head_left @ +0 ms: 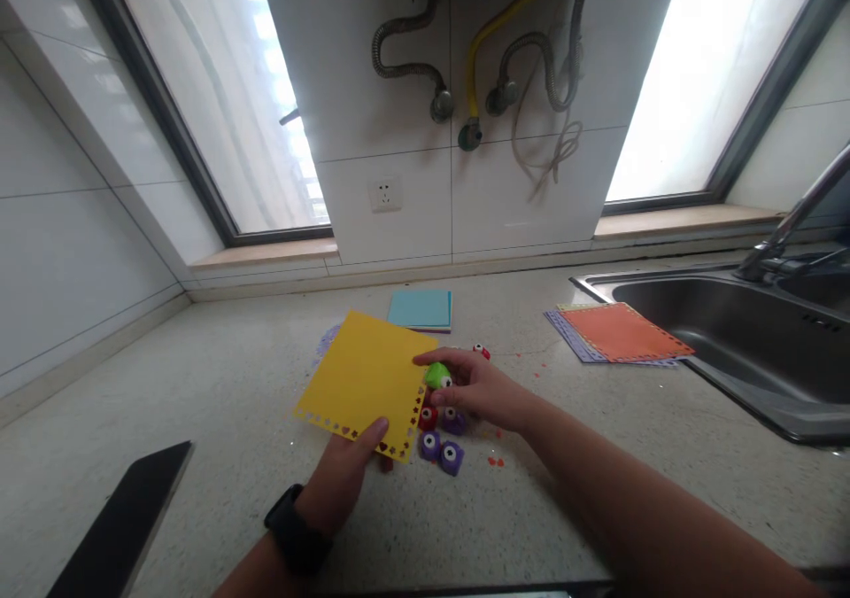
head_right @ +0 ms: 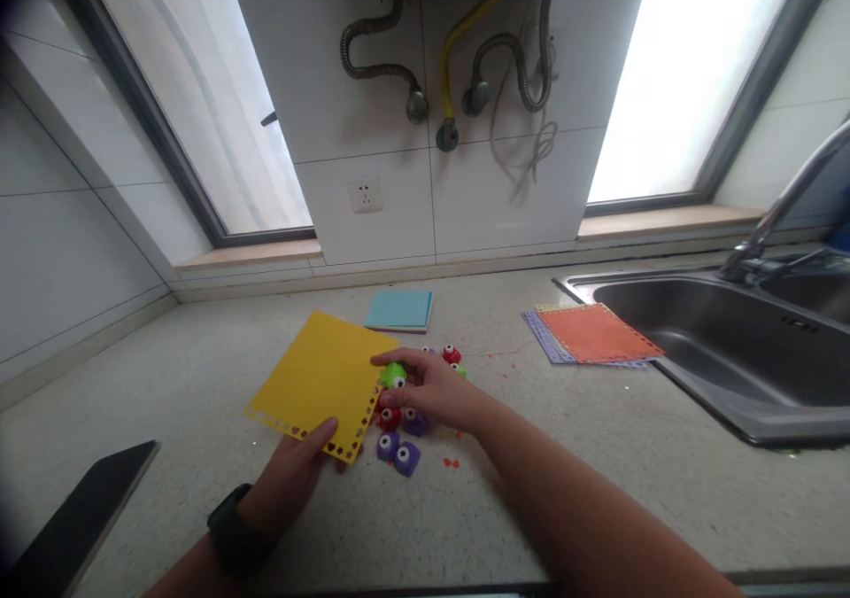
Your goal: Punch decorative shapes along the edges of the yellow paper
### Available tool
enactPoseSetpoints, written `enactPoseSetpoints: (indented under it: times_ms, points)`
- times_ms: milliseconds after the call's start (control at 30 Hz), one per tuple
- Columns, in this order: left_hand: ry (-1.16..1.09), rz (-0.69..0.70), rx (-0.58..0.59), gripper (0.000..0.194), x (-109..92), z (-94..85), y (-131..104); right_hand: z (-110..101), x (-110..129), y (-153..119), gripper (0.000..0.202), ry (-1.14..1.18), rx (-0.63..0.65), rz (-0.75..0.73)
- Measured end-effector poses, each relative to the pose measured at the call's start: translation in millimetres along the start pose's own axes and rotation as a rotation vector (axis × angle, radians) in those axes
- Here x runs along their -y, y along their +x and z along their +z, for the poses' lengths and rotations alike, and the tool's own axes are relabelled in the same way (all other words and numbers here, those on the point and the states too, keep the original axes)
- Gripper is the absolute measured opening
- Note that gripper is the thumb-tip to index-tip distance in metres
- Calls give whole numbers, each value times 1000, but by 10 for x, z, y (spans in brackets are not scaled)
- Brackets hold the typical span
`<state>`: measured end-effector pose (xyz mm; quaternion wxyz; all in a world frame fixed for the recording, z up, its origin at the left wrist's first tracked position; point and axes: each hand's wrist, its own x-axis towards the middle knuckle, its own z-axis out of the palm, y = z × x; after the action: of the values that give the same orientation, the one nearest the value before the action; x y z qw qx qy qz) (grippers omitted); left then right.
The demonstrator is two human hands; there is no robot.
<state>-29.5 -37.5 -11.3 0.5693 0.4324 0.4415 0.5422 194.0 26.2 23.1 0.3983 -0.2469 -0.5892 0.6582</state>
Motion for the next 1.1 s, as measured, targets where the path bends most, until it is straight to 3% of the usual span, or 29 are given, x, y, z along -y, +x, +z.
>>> enactPoseSetpoints:
  times_ms: [167,267,333,367,433,567,667,800,933,1100]
  points:
    - [-441,-120,58,37,-166,-197,96,-301,97,-42,52,-119,76,66]
    - [-544,-280,325,52,-313,-363,180,-458,126,-68,52,-166,181,139]
    - [-518,-325,423,53,-355,-437,209,-485,130,-78,52,-183,216,170]
    - [-458,-329,423,43,-360,-452,209,-473,130,-82,53,-186,227,179]
    - [-312,-317,388,30,-350,-432,185,-414,132,-90,53,-185,253,181]
    - [-88,-321,328,39,-336,-271,99,-309,162,-111,50,-197,320,121]
    - [-34,-296,264,39,-344,-168,58,-354,251,-123,44,-199,238,94]
    - [23,-288,217,39,-334,-113,34,-490,508,-112,36,-216,-3,35]
    - [48,-255,172,37,-276,-97,21,-511,705,-115,38,-85,-198,-53]
    - [64,-232,126,37,-164,-59,-41,-428,460,-222,37,98,-272,-118]
